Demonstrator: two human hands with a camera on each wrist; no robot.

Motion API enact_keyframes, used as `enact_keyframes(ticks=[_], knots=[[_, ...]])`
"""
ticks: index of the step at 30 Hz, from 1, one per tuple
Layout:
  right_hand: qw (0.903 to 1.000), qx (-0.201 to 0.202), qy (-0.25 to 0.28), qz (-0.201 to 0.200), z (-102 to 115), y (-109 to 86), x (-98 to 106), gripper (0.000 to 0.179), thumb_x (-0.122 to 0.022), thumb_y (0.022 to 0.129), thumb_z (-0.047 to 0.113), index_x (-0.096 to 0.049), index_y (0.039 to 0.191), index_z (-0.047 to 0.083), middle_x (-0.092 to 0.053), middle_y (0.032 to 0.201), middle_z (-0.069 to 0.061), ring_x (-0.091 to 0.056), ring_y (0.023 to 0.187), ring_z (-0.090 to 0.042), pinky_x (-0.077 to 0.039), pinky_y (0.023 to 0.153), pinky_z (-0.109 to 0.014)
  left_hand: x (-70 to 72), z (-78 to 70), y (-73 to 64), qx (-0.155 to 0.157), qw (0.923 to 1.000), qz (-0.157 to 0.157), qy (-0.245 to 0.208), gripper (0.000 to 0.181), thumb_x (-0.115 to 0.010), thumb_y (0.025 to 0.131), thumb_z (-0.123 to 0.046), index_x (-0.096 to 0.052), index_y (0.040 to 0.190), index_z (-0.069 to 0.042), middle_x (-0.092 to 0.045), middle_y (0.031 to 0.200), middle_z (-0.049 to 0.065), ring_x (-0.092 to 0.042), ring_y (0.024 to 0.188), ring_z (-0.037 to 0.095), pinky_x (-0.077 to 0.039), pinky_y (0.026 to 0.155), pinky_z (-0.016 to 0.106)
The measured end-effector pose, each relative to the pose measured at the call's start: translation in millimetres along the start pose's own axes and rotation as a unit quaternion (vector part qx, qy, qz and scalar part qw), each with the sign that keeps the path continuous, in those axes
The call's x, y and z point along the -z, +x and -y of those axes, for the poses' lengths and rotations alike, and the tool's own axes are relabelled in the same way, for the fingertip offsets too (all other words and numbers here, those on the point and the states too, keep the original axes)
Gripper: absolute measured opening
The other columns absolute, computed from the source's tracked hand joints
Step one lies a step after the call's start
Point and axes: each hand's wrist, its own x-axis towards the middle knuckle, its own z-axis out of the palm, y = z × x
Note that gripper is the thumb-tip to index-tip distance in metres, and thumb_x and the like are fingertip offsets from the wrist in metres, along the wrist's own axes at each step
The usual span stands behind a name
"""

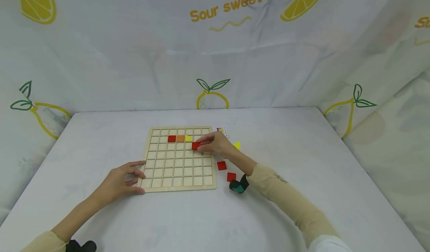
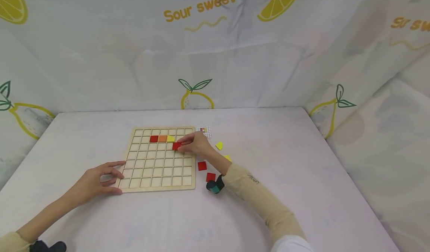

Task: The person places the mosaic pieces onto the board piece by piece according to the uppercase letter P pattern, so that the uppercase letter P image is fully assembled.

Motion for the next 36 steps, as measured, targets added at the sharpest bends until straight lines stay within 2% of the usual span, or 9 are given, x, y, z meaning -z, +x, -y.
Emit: enact_keyframes(ticks=[5,11,18,21,27,36], knots=[[0.9996,0.019,-0.019,-0.002,3,8.5,-17,0.026,-0.075,0.081,0.002,-0.07,0.107,-0.002,-0.071,0.094,-0.011,-0.064,0.081,-0.012,-0.058,0.071,-0.018,-0.2,0.1,0.5,0.0,0.9998,-0.006,0.018,0.035,-0.089,0.061,-0.011,-0.068,0.088,-0.005,-0.051,0.136,0.02,-0.055,0.116,0.04,-0.06,0.08,0.023],[0.9992,0.039,-0.012,0.001,11,14.1,-36,0.025,-0.075,0.081,-0.002,-0.07,0.105,-0.005,-0.07,0.097,-0.016,-0.066,0.084,-0.015,-0.059,0.074,-0.019,0.1,0.9,-0.2,-0.008,0.9999,-0.007,0.005,0.034,-0.088,0.061,-0.01,-0.067,0.088,-0.005,-0.051,0.136,0.02,-0.056,0.115,0.04,-0.059,0.081,0.023],[0.9963,0.044,-0.063,-0.039,17,22.8,-52,0.022,-0.078,0.078,0.0,-0.071,0.099,-0.002,-0.071,0.091,-0.013,-0.066,0.084,-0.017,-0.056,0.072,-0.017,-0.2,1.9,0.7,-0.004,0.9999,-0.007,0.006,0.035,-0.088,0.061,-0.01,-0.068,0.088,-0.005,-0.051,0.136,0.02,-0.056,0.115,0.04,-0.06,0.08,0.023],[0.9938,0.049,-0.083,-0.055,16,27.2,-57,0.021,-0.08,0.076,0.001,-0.071,0.095,-0.001,-0.071,0.086,-0.011,-0.066,0.08,-0.016,-0.055,0.071,-0.016,-0.3,2.4,1.1,0.0,1.0,-0.005,0.002,0.035,-0.088,0.061,-0.01,-0.068,0.089,-0.004,-0.051,0.137,0.02,-0.057,0.113,0.04,-0.06,0.08,0.022],[0.9853,0.087,-0.13,-0.068,16,32.3,-64,0.019,-0.081,0.074,0.0,-0.071,0.091,-0.002,-0.07,0.082,-0.01,-0.064,0.076,-0.015,-0.054,0.069,-0.016,-0.3,2.0,1.3,0.004,1.0,-0.004,0.0,0.034,-0.088,0.061,-0.01,-0.069,0.089,-0.004,-0.05,0.137,0.02,-0.057,0.114,0.04,-0.06,0.08,0.023],[0.9787,0.11,-0.157,-0.073,18,32.9,-67,0.019,-0.08,0.074,-0.002,-0.072,0.091,-0.004,-0.071,0.083,-0.013,-0.066,0.078,-0.019,-0.054,0.068,-0.014,-0.8,0.8,0.4,0.006,1.0,-0.005,0.0,0.035,-0.088,0.061,-0.008,-0.069,0.089,-0.003,-0.051,0.136,0.02,-0.057,0.113,0.04,-0.06,0.08,0.023]])
